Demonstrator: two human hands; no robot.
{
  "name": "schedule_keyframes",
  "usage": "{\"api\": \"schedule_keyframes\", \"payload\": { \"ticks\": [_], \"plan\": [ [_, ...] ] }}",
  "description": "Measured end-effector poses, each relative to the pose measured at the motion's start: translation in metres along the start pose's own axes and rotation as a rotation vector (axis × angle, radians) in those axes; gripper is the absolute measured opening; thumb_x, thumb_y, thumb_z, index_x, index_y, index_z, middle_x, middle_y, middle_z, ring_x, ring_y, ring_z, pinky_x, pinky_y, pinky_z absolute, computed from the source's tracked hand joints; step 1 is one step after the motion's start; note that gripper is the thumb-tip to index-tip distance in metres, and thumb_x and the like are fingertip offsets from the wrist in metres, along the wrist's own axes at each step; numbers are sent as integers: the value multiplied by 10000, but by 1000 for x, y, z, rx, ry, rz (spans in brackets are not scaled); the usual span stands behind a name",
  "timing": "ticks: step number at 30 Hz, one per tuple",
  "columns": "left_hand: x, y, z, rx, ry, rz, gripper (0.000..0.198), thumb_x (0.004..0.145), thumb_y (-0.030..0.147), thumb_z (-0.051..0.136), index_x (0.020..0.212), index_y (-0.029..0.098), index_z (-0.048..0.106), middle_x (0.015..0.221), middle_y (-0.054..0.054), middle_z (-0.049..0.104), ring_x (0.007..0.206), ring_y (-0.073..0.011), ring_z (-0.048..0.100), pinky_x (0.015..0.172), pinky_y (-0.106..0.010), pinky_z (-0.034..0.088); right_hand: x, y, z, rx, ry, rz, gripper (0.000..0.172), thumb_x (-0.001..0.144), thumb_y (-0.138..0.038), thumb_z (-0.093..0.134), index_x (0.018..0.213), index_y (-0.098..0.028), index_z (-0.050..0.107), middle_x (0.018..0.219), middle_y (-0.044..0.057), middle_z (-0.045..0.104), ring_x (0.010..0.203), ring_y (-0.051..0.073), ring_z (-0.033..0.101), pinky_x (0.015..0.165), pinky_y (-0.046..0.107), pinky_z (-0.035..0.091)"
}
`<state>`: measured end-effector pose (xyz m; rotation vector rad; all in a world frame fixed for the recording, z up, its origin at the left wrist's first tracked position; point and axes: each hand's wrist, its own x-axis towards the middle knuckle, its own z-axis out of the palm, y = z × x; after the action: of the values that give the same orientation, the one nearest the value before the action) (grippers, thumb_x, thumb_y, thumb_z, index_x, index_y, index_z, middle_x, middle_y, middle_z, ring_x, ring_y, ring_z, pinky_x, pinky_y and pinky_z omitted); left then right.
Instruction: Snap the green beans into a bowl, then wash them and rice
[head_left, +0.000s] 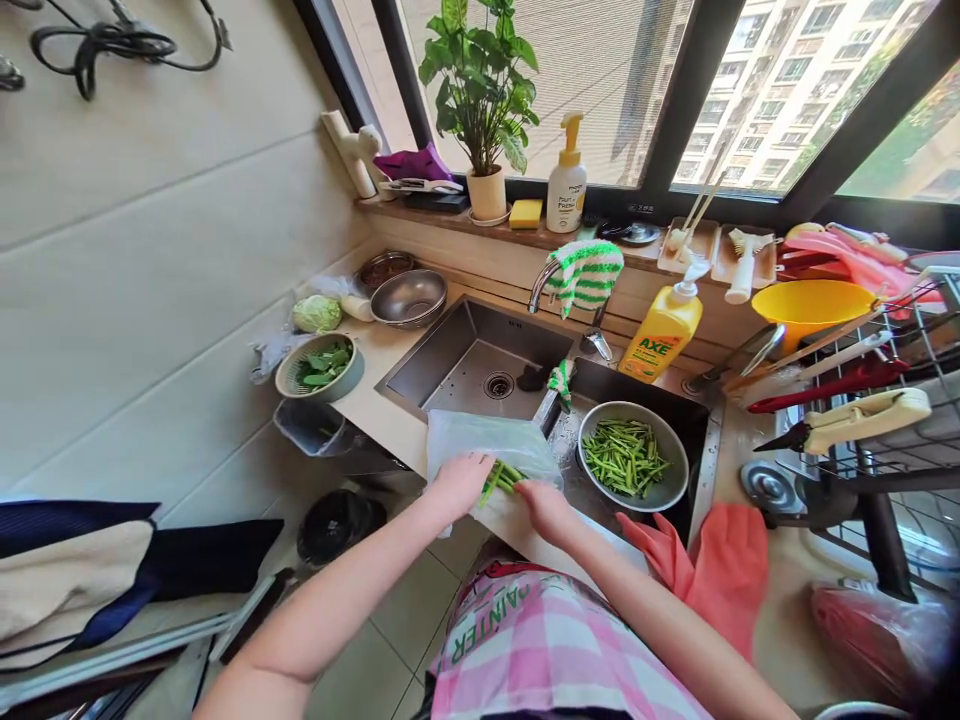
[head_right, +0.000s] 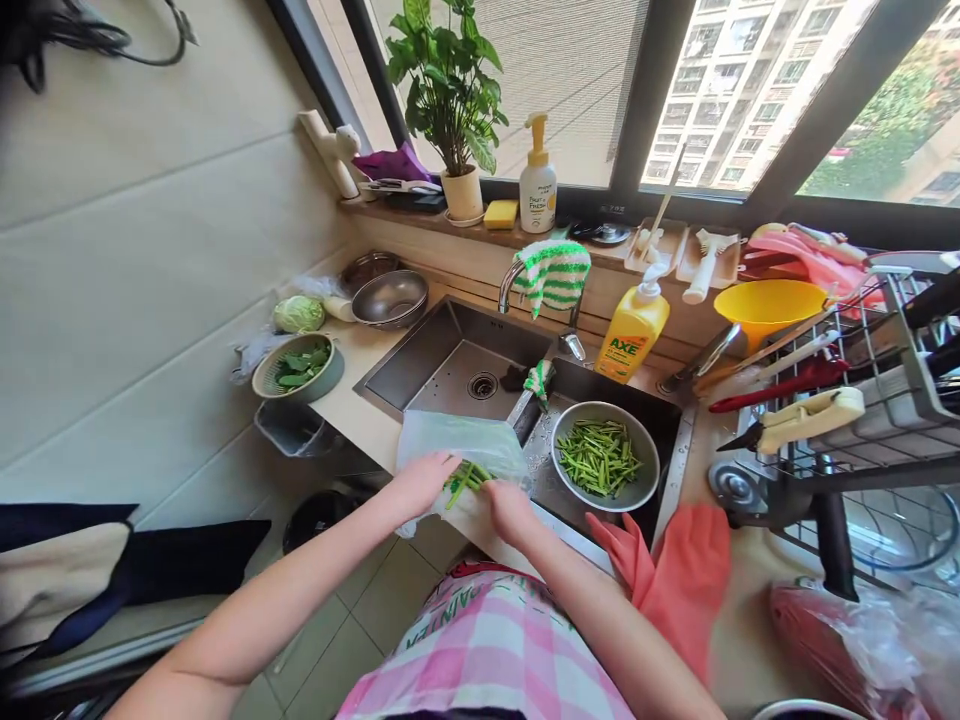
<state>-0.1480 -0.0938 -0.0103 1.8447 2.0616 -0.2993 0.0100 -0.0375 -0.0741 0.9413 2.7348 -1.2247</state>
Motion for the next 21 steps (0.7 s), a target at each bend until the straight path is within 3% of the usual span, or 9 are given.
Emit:
{"api": "schedule_keyframes", "payload": {
  "ticks": [3,8,14,21],
  "plan": [
    [2,-2,-10,153,78,0,292,829,79,360,1014,138,578,954,-138,621,926,-256,559,795,-374,383,19,5,18,-323,39,101,266,831,-102,392,917,-180,631,884,84,652,889,222,574,737,312,419],
    [3,-21,-23,208,117,25,268,831,83,359,870,132,620,900,-123,636,915,-252,556,817,-382,338,32,-4,32,-536,121,46,206,851,-155,412,900,-181,610,907,97,620,869,230,557,721,343,404],
    [-1,-38,-29,181,75,39,283,797,56,359,739,153,618,788,-81,653,813,-227,577,759,-352,337,35,-10,26,-585,122,-1,237,839,-134,413,875,-172,644,910,101,610,857,229,555,697,319,407],
    [-2,-35,-40,207,77,67,275,815,78,352,807,149,617,870,-86,660,859,-234,584,754,-354,357,37,-16,30,-525,59,44,243,833,-160,407,890,-174,642,892,89,640,828,226,586,672,304,424]
  ]
}}
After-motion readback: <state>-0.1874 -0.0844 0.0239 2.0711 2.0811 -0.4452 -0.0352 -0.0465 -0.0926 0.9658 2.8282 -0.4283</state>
